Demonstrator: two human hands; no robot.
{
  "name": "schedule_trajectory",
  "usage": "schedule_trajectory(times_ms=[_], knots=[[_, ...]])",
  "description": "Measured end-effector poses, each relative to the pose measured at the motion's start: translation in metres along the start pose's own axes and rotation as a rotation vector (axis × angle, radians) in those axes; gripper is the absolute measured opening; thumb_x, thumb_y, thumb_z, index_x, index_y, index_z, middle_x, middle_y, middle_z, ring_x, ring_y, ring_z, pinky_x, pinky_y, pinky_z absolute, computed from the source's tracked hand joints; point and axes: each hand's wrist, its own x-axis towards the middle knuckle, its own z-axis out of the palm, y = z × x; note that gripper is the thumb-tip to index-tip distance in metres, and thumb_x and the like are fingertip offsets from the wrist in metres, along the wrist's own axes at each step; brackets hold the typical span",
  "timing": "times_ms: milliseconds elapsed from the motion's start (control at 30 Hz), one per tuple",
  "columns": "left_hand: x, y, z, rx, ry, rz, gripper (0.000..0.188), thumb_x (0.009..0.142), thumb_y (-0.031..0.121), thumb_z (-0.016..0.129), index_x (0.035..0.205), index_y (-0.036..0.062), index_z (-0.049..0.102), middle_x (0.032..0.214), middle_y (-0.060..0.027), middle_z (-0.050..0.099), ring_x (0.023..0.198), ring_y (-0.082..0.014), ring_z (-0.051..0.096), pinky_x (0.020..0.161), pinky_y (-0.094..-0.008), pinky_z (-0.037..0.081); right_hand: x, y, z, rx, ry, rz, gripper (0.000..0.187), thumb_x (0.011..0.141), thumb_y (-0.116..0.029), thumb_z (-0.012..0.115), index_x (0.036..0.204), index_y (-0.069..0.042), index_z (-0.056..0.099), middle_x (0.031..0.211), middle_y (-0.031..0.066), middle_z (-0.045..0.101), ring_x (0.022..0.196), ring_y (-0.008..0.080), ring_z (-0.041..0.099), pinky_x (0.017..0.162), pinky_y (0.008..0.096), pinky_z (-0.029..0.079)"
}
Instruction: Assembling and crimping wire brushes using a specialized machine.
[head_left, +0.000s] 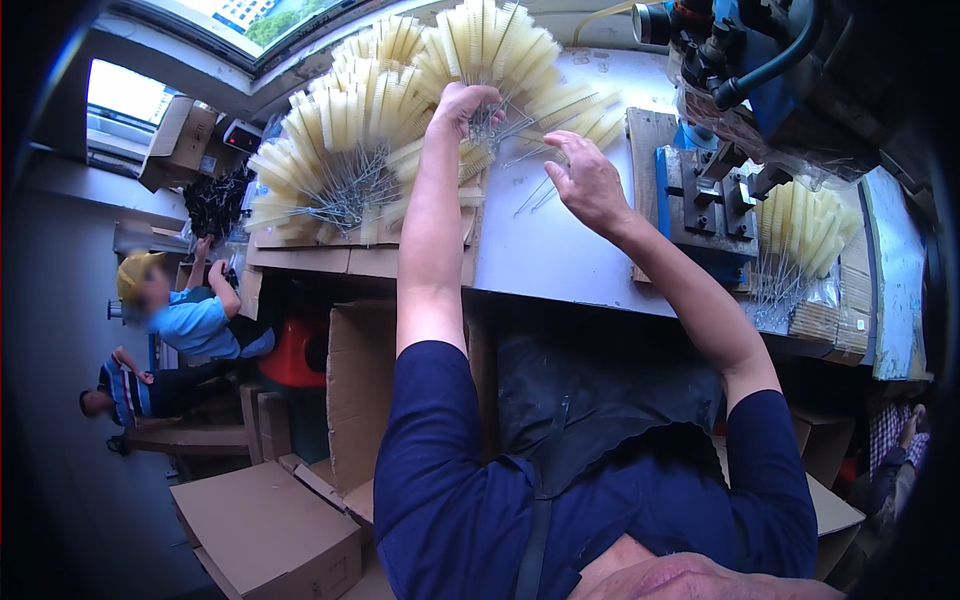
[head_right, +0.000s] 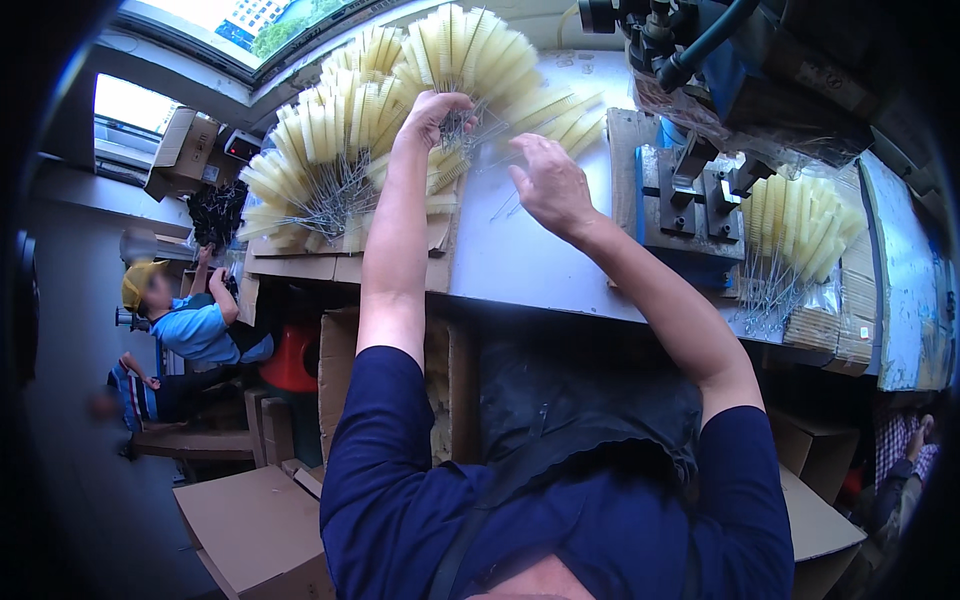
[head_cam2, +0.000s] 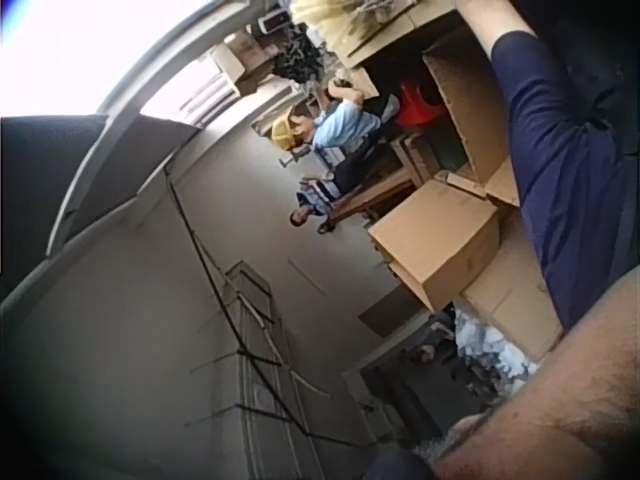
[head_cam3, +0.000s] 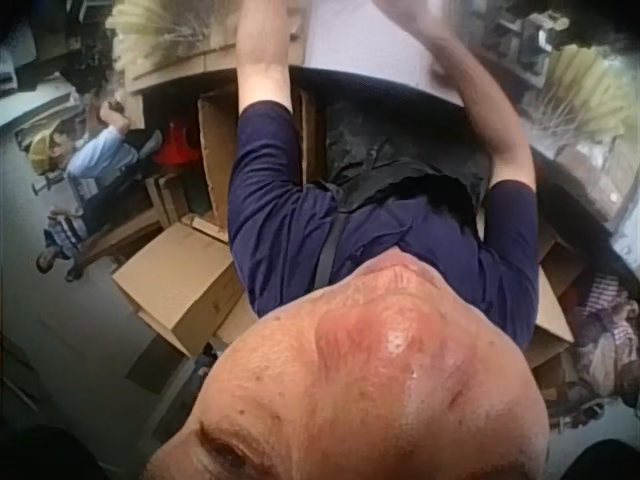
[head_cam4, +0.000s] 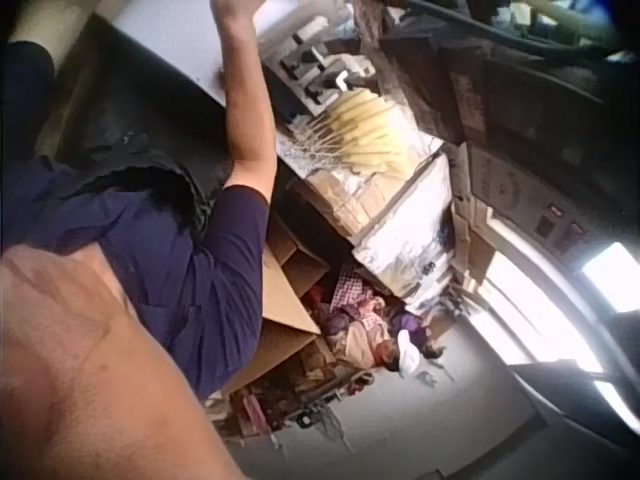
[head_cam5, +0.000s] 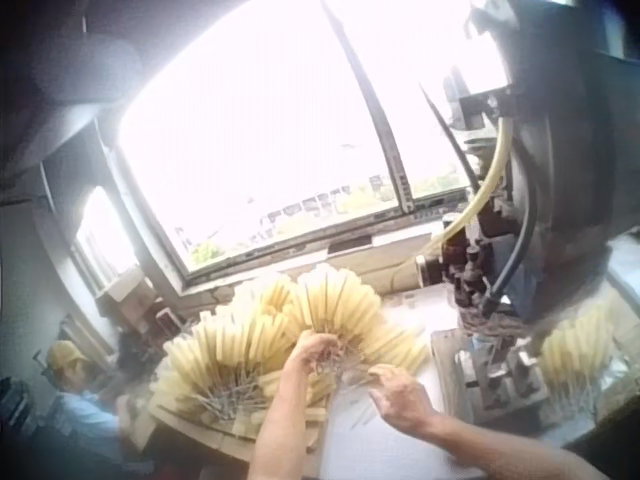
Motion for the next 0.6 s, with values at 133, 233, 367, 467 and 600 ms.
schedule_trajectory(times_ms=[133, 233, 367, 467, 600], knots=[[0.003, -0.006, 0.003, -0.014, -0.073, -0.002, 0.018, 0.074, 0.000, 0.070, 0.086, -0.0112, 0.063, 0.070, -0.0160, 0.065, 0.053, -0.0206, 0.064, 0.044, -0.0281, 0.051, 0.060, 0.041, 0.050, -0.142, -0.146, 0.047, 0.047, 0.093, -0.016, 0.058, 0.138, -0.004, 0.051, 0.144, 0.0182, 0.048, 0.136, 0.0342, 0.043, 0.115, 0.0394, 0.033], [-0.002, -0.010, 0.010, 0.037, -0.104, 0.004, 0.015, 0.073, 0.005, 0.075, 0.082, -0.0035, 0.066, 0.069, -0.0096, 0.065, 0.050, -0.0140, 0.059, 0.042, -0.0255, 0.046, 0.078, 0.060, 0.070, -0.297, -0.123, 0.002, 0.053, 0.093, -0.019, 0.056, 0.143, -0.004, 0.045, 0.149, 0.0171, 0.044, 0.140, 0.0325, 0.038, 0.116, 0.0419, 0.031], [-0.020, 0.001, 0.018, 0.006, -0.106, 0.011, 0.021, 0.073, 0.010, 0.080, 0.084, -0.0020, 0.066, 0.068, -0.0066, 0.062, 0.049, -0.0125, 0.056, 0.041, -0.0253, 0.043, 0.074, 0.078, 0.081, -0.555, -0.418, 0.039, 0.059, 0.092, -0.026, 0.058, 0.145, -0.005, 0.042, 0.153, 0.0144, 0.039, 0.144, 0.0318, 0.033, 0.117, 0.0482, 0.028], [-0.029, 0.005, 0.002, -0.161, -0.129, -0.022, 0.025, 0.074, 0.011, 0.083, 0.087, -0.0021, 0.067, 0.071, -0.0068, 0.062, 0.049, -0.0123, 0.054, 0.041, -0.0252, 0.041, 0.076, 0.077, 0.086, -0.578, -0.459, 0.030, 0.060, 0.093, -0.029, 0.058, 0.145, -0.004, 0.042, 0.155, 0.0127, 0.037, 0.145, 0.0314, 0.030, 0.118, 0.0516, 0.026], [-0.052, 0.005, 0.014, -0.441, -0.158, -0.020, 0.029, 0.078, 0.014, 0.082, 0.096, -0.0020, 0.066, 0.077, -0.0101, 0.065, 0.051, -0.0125, 0.055, 0.042, -0.0252, 0.043, 0.078, 0.099, 0.087, -0.542, -0.435, 0.074, 0.057, 0.093, -0.030, 0.058, 0.142, -0.004, 0.045, 0.155, 0.0119, 0.036, 0.147, 0.0298, 0.027, 0.117, 0.0546, 0.026]])
